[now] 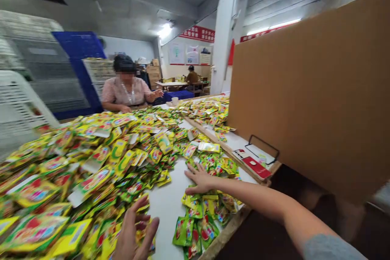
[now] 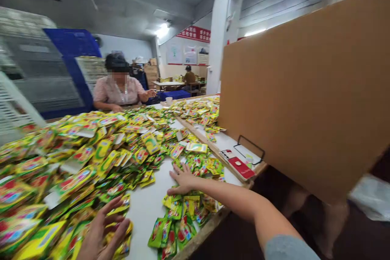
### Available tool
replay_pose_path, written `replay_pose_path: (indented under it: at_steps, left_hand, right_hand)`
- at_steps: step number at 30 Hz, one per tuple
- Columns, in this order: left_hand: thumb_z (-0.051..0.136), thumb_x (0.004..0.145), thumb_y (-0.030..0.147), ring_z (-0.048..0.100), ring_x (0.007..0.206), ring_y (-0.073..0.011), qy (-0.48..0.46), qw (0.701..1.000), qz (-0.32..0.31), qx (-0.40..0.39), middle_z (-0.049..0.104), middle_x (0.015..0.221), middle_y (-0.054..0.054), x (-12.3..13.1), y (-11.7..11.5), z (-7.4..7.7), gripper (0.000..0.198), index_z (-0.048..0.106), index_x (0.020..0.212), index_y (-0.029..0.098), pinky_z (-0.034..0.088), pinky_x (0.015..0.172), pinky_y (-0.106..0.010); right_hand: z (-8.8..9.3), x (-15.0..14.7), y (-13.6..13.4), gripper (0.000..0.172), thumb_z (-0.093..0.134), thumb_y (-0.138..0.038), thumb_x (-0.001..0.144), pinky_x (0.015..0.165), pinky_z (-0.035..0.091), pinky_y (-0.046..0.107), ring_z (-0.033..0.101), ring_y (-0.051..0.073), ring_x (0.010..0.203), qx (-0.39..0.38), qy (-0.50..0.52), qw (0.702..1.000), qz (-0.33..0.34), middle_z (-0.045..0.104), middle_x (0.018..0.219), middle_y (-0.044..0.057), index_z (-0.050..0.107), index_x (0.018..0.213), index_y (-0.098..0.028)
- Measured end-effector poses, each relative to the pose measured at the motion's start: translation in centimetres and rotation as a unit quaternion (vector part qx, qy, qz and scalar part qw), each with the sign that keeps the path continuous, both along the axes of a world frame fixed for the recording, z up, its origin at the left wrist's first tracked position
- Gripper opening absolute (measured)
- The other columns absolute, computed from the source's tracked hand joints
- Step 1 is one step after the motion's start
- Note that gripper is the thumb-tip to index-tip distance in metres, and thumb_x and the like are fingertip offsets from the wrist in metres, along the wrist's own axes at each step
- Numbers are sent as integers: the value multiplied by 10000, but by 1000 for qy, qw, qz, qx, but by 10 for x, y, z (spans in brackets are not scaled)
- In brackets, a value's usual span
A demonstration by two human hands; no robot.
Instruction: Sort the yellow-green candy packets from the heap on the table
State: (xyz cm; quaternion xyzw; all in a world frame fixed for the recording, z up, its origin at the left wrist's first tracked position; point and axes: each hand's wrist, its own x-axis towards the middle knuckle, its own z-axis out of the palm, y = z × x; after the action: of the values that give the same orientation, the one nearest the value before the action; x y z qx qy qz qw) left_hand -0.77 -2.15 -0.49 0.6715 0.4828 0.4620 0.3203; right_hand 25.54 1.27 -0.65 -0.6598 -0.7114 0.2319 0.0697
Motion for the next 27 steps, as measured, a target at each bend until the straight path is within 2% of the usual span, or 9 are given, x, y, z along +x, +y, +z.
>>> replay_pose_path:
  at_steps: [3,5,7,12,16,19,21,24,27]
  left_hand:
    - [525,734,591,611,768,-207,29,999,-4,-17,590,1051,-92,-1,0,11,555,513,1127,199,539,653,-371]
    - [519,760,546,606,783,-205,56,998,-10,-9,576,1044,-96,-3,1,14,514,506,1133,192,533,673,-375]
    - [520,778,499,599,808,-203,82,996,-13,12,560,1052,-95,-4,3,12,471,503,1137,196,526,701,-377]
    - [515,803,420,582,789,-177,95,992,22,79,551,1038,-80,-9,11,9,390,502,1124,199,511,728,-361]
    - [496,814,391,572,764,-168,48,985,129,103,555,1013,-85,-22,25,13,349,507,1088,174,505,708,-334]
    - [470,823,378,568,742,-164,22,980,183,76,572,972,-75,-34,37,13,320,510,1066,173,497,678,-311]
    - [446,836,363,568,716,-160,40,984,168,44,588,909,-61,-37,43,10,279,526,1024,172,489,673,-304]
    - [448,840,318,573,777,-181,164,984,70,3,602,869,-59,-28,51,2,223,564,960,169,472,748,-325]
    - [549,780,293,536,957,-250,338,941,19,-9,575,1011,-92,-12,54,-6,277,583,1030,179,432,841,-384]
  right_hand:
    - [3,-1,15,685,628,-543,698,1050,191,534,301,386,1303,46,-58,997,8,392,1415,146,525,1275,-188]
    - [13,0,32,484,559,-445,790,1013,280,479,415,341,1230,85,-76,993,-6,548,1273,143,599,1184,-167]
    - [21,0,51,372,413,-292,881,972,338,402,496,274,1146,116,-79,990,-12,609,1171,144,605,1156,-131]
    - [17,-14,92,406,446,-42,752,874,400,274,572,208,1016,128,-92,987,26,640,1098,115,628,1103,-133]
    - [2,-33,108,553,469,-36,725,903,383,311,517,249,1115,126,-119,984,40,534,1250,156,518,1262,-155]
    - [-2,-43,110,470,495,-96,739,853,408,346,553,291,1050,111,-138,983,44,549,1204,201,570,1202,-128]
    - [-2,-45,109,365,511,-152,749,784,432,354,593,307,952,96,-145,984,47,601,1092,226,635,1086,-87]
    - [1,-43,103,265,535,-217,754,694,438,331,621,290,820,75,-147,985,56,658,907,208,685,916,-70]
    - [5,-36,95,206,603,-269,724,656,430,289,621,247,768,62,-136,986,71,678,839,145,693,828,-114]
